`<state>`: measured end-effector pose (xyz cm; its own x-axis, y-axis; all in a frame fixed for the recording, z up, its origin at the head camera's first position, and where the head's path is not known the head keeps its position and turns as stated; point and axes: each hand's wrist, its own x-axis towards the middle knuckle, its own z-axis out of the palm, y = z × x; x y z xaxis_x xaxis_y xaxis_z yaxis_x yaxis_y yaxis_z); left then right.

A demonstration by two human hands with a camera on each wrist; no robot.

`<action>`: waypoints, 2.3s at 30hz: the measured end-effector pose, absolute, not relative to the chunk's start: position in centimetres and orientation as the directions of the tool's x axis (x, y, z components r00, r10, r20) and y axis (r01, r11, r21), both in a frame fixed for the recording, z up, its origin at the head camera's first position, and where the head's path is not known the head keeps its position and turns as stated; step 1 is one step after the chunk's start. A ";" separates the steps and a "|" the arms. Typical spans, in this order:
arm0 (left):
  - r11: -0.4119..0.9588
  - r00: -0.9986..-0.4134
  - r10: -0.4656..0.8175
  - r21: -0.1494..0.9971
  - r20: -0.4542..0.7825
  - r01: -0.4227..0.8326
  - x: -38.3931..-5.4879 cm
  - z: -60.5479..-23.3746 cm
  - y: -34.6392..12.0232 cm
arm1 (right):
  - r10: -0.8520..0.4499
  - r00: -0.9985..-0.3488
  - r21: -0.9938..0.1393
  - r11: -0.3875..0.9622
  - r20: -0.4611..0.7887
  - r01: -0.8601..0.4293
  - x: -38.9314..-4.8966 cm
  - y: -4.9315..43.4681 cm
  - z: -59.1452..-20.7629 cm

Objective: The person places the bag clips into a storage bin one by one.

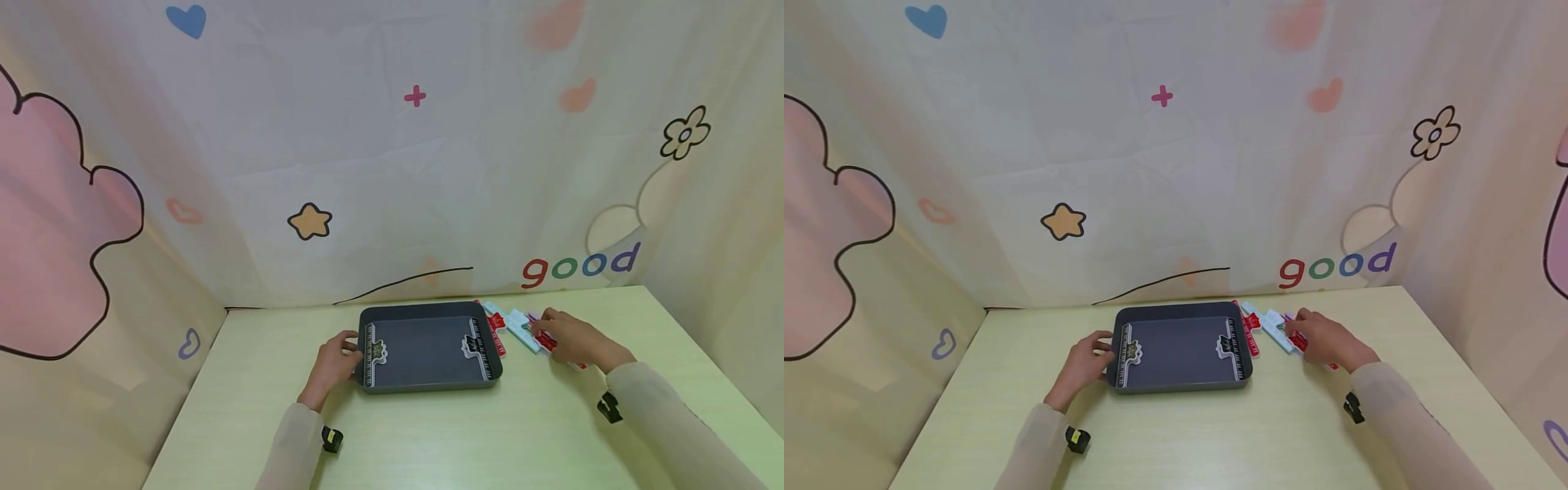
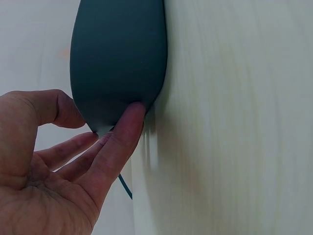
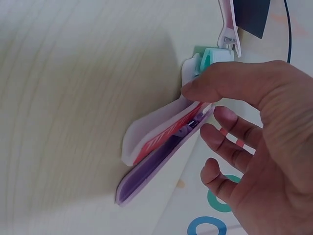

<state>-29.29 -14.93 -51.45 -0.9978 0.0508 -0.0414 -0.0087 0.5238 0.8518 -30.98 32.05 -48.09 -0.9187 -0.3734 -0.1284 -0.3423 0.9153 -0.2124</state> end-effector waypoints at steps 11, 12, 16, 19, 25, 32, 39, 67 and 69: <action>0.522 -0.998 0.047 0.853 -0.042 -0.011 -29.2 -51.3 -14.8 | -0.396 -0.908 -0.204 0.908 -0.138 -0.365 -30.5 31.8 -47.4; 0.522 -0.998 0.047 0.853 -0.042 -0.011 -29.2 -51.3 -14.8 | -0.397 -0.907 -0.203 0.908 -0.141 -0.366 -30.4 31.7 -47.3; 0.520 -0.998 0.046 0.854 -0.047 -0.016 -29.1 -51.3 -14.8 | -0.386 -0.908 -0.198 0.914 -0.160 -0.354 -30.3 31.3 -47.0; 0.519 -0.998 0.045 0.855 -0.052 -0.021 -29.2 -51.3 -14.8 | -0.386 -0.908 -0.191 0.915 -0.164 -0.354 -30.2 31.0 -46.8; 0.522 -0.997 0.047 0.853 -0.054 -0.021 -29.2 -51.3 -14.9 | -0.376 -0.909 -0.190 0.920 -0.180 -0.343 -30.0 30.5 -46.3; 0.524 -0.997 0.049 0.851 -0.053 -0.019 -29.1 -51.3 -14.9 | -0.400 -0.900 -0.183 0.911 -0.173 -0.370 -29.6 30.4 -45.8; 0.522 -0.997 0.049 0.853 -0.054 -0.021 -29.0 -51.3 -14.8 | -0.429 -0.888 -0.161 0.900 -0.164 -0.405 -29.4 30.3 -45.2; 0.524 -0.998 0.053 0.852 -0.034 -0.001 -29.0 -51.2 -14.8 | -0.426 -0.889 -0.144 0.903 -0.167 -0.406 -28.2 28.4 -41.1; 0.523 -0.998 0.055 0.852 -0.036 -0.002 -29.0 -51.1 -14.8 | -0.435 -0.887 -0.135 0.899 -0.156 -0.417 -28.1 28.2 -40.9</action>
<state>-29.04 -14.76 -51.12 -0.9979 0.0545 -0.0358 -0.0020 0.5233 0.8522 -28.14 28.21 -40.87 -0.8869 -0.4347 -0.1563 -0.4168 0.8989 -0.1349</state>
